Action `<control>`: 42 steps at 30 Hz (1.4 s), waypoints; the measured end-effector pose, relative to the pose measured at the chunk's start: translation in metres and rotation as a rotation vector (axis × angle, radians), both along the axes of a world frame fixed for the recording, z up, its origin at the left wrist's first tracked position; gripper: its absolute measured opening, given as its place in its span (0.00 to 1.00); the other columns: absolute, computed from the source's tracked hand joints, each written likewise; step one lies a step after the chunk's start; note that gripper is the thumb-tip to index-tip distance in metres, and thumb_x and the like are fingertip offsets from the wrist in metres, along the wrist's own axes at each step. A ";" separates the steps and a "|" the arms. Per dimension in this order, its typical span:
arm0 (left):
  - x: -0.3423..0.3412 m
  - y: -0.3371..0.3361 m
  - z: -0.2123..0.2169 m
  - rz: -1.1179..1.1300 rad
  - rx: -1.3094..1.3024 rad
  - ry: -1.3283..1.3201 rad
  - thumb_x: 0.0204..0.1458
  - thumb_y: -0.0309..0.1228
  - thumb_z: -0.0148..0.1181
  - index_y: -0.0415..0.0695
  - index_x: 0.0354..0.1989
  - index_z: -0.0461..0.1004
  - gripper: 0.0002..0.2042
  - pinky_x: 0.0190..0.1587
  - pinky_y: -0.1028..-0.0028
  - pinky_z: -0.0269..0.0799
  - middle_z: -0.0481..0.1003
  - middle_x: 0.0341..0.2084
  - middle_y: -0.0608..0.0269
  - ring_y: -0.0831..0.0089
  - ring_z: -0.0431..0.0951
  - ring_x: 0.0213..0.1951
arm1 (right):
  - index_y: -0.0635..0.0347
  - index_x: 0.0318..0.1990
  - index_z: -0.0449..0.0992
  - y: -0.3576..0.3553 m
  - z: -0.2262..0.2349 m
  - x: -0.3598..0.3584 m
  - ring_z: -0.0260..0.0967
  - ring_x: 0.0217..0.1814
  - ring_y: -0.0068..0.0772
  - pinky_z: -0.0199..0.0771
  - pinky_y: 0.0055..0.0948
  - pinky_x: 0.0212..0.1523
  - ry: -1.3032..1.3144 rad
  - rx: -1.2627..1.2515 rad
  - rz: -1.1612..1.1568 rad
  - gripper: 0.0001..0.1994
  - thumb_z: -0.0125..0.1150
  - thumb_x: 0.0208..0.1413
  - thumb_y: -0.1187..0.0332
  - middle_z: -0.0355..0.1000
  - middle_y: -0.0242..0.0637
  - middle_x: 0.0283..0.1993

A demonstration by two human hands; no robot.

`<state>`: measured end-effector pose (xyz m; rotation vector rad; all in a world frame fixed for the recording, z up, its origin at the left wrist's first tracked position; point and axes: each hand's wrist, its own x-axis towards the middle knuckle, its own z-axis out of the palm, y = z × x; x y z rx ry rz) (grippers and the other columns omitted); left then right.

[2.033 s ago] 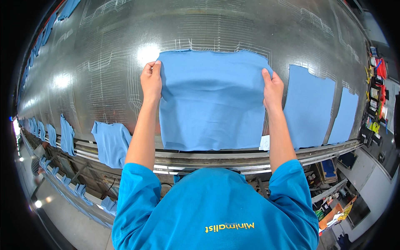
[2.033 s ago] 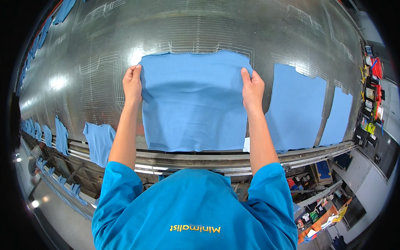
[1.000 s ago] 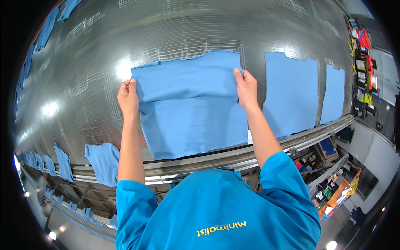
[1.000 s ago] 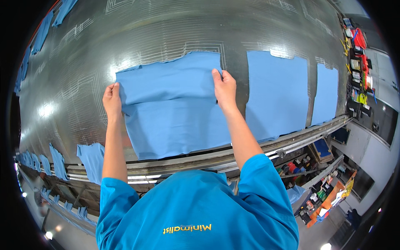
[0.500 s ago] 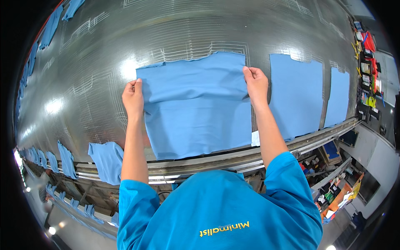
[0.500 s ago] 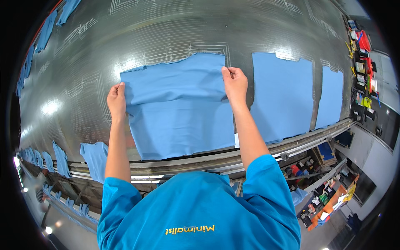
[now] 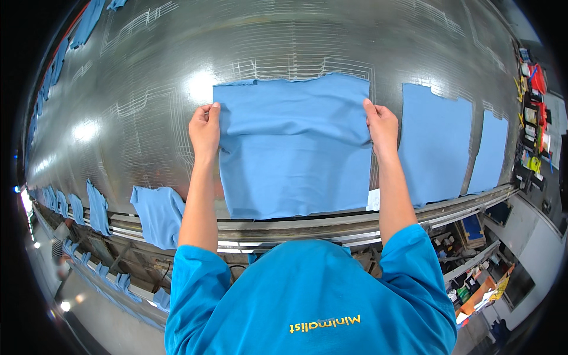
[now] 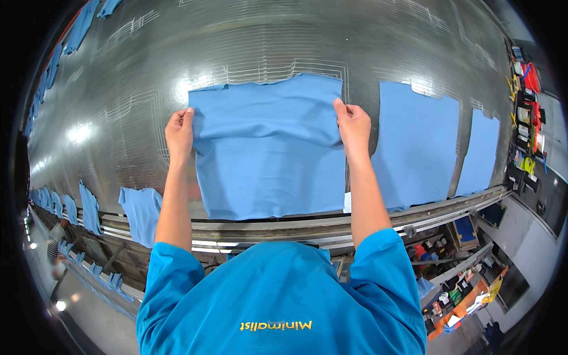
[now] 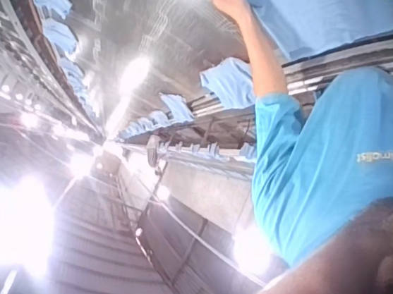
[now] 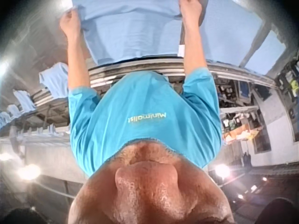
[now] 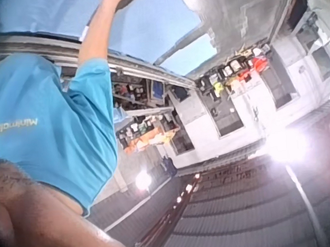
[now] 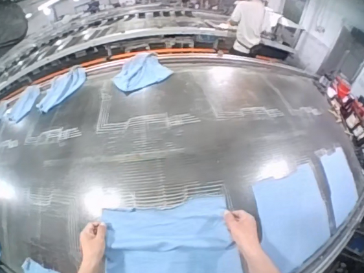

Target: The person repeatedly folds light blue fabric pieces on a large metal table. They pick up each piece, align the edges, fold it in half, and smooth it out before placing it back on the table. The process is repeated for multiple items in a consistent manner.

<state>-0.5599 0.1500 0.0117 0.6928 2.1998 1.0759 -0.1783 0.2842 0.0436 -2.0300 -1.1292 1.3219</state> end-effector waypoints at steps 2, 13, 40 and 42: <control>0.004 0.003 0.002 0.003 0.010 -0.013 0.65 0.41 0.64 0.35 0.43 0.80 0.17 0.30 0.79 0.64 0.77 0.26 0.70 0.86 0.68 0.27 | 0.67 0.42 0.82 -0.002 -0.001 0.002 0.62 0.29 0.13 0.62 0.19 0.32 0.012 -0.007 0.021 0.17 0.70 0.63 0.58 0.70 0.23 0.28; 0.007 0.003 0.006 0.001 0.003 -0.038 0.65 0.40 0.64 0.36 0.41 0.80 0.16 0.29 0.79 0.63 0.76 0.25 0.72 0.86 0.67 0.26 | 0.67 0.50 0.80 -0.001 -0.019 0.007 0.69 0.40 0.15 0.69 0.19 0.43 0.261 0.104 -0.001 0.16 0.68 0.66 0.62 0.77 0.28 0.40; 0.008 0.004 0.023 0.092 0.195 -0.211 0.64 0.39 0.67 0.38 0.44 0.80 0.14 0.29 0.84 0.54 0.70 0.25 0.80 0.91 0.61 0.27 | 0.69 0.52 0.79 0.001 -0.005 0.010 0.70 0.45 0.15 0.70 0.18 0.48 0.462 0.205 -0.126 0.14 0.66 0.67 0.66 0.78 0.30 0.45; 0.008 0.004 0.019 0.093 0.199 -0.217 0.64 0.39 0.67 0.38 0.44 0.81 0.14 0.29 0.84 0.55 0.70 0.25 0.80 0.91 0.61 0.27 | 0.69 0.52 0.79 0.001 -0.010 0.010 0.70 0.45 0.15 0.70 0.18 0.48 0.435 0.195 -0.108 0.14 0.67 0.67 0.66 0.78 0.29 0.44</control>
